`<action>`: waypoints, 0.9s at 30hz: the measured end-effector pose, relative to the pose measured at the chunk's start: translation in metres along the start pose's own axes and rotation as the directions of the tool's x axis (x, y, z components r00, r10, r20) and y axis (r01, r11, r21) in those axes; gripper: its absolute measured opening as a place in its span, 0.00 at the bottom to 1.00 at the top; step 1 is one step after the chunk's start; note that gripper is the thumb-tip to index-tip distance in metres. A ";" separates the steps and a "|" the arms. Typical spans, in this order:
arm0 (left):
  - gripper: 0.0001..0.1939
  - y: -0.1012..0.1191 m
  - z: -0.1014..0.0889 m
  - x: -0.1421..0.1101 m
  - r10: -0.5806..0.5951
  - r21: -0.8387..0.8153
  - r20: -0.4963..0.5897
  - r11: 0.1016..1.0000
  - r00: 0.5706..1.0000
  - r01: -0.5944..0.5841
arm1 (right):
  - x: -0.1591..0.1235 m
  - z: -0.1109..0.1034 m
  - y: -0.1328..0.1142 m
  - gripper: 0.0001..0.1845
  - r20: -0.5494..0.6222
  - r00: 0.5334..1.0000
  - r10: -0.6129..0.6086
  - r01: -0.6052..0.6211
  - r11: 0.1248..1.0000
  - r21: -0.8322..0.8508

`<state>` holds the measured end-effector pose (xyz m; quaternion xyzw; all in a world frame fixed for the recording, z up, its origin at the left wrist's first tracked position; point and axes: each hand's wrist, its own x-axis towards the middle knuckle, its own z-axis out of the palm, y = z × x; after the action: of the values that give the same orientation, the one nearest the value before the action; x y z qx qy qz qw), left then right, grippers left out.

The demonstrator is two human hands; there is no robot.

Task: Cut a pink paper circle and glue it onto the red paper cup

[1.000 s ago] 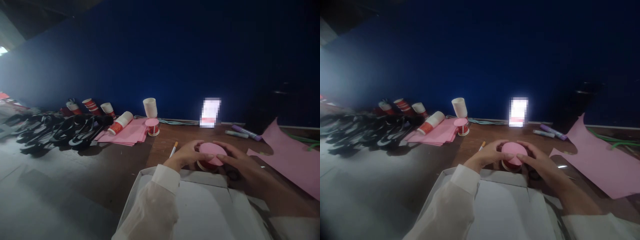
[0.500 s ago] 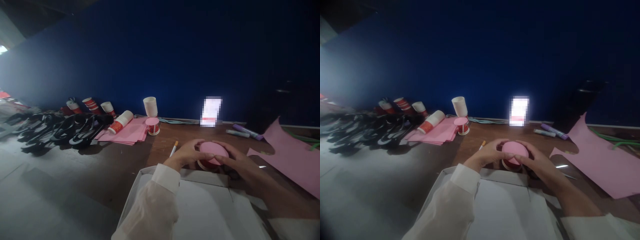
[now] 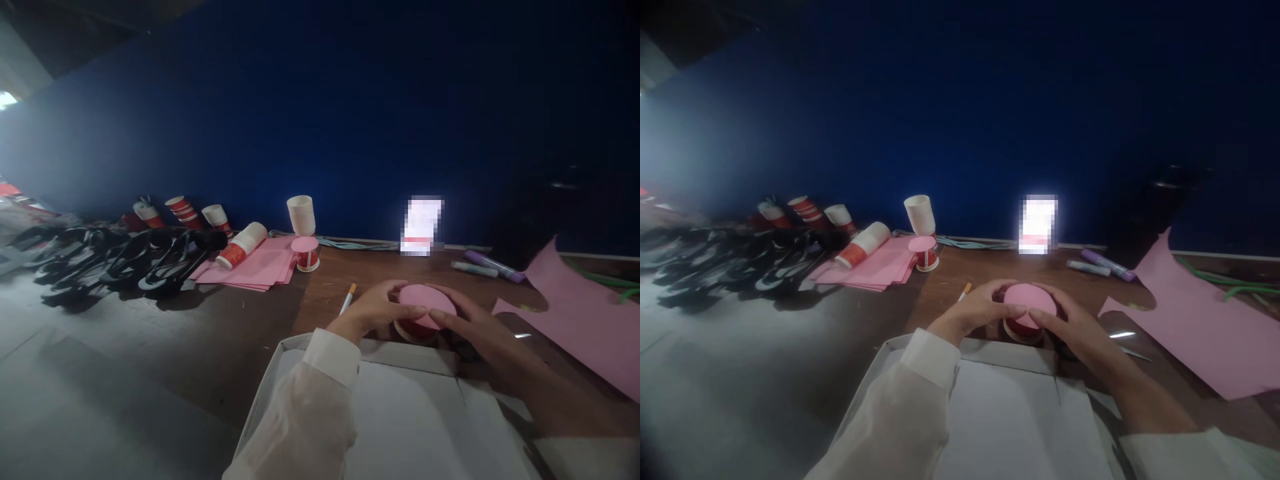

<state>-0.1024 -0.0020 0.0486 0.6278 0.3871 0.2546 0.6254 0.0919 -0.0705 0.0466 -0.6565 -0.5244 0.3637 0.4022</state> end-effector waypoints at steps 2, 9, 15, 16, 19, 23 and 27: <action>0.41 0.002 0.000 -0.002 -0.010 -0.035 -0.019 0.999 1.000 0.009 | 0.001 -0.001 0.003 0.32 -0.013 1.000 -0.010 0.010 1.000 0.018; 0.37 0.007 0.000 -0.004 -0.025 -0.125 -0.011 0.992 1.000 0.023 | 0.008 -0.003 0.016 0.32 0.008 0.997 0.080 -0.080 0.987 0.138; 0.34 0.003 -0.001 -0.001 -0.016 -0.107 -0.017 0.994 1.000 0.014 | 0.011 -0.003 0.021 0.32 0.004 0.999 0.053 -0.052 0.987 0.153; 0.34 0.003 -0.001 -0.001 -0.014 -0.098 -0.018 0.995 1.000 0.012 | 0.011 -0.002 0.021 0.32 0.000 0.999 0.048 -0.047 0.987 0.156; 0.34 0.004 -0.001 -0.002 -0.024 -0.102 -0.014 0.995 1.000 0.023 | 0.012 -0.002 0.021 0.33 -0.006 0.998 0.055 -0.053 0.985 0.163; 0.32 0.007 0.002 -0.003 -0.090 -0.191 -0.039 0.978 0.995 0.081 | 0.013 -0.003 0.021 0.34 -0.010 0.998 0.064 -0.061 0.983 0.173; 0.27 0.007 0.006 -0.001 -0.117 -0.152 -0.149 0.984 0.982 0.094 | 0.017 -0.004 0.025 0.32 -0.030 1.000 0.011 -0.006 0.987 0.163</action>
<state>-0.0967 -0.0060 0.0555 0.5374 0.4485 0.2971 0.6494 0.1088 -0.0577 0.0247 -0.6290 -0.4839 0.3970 0.4610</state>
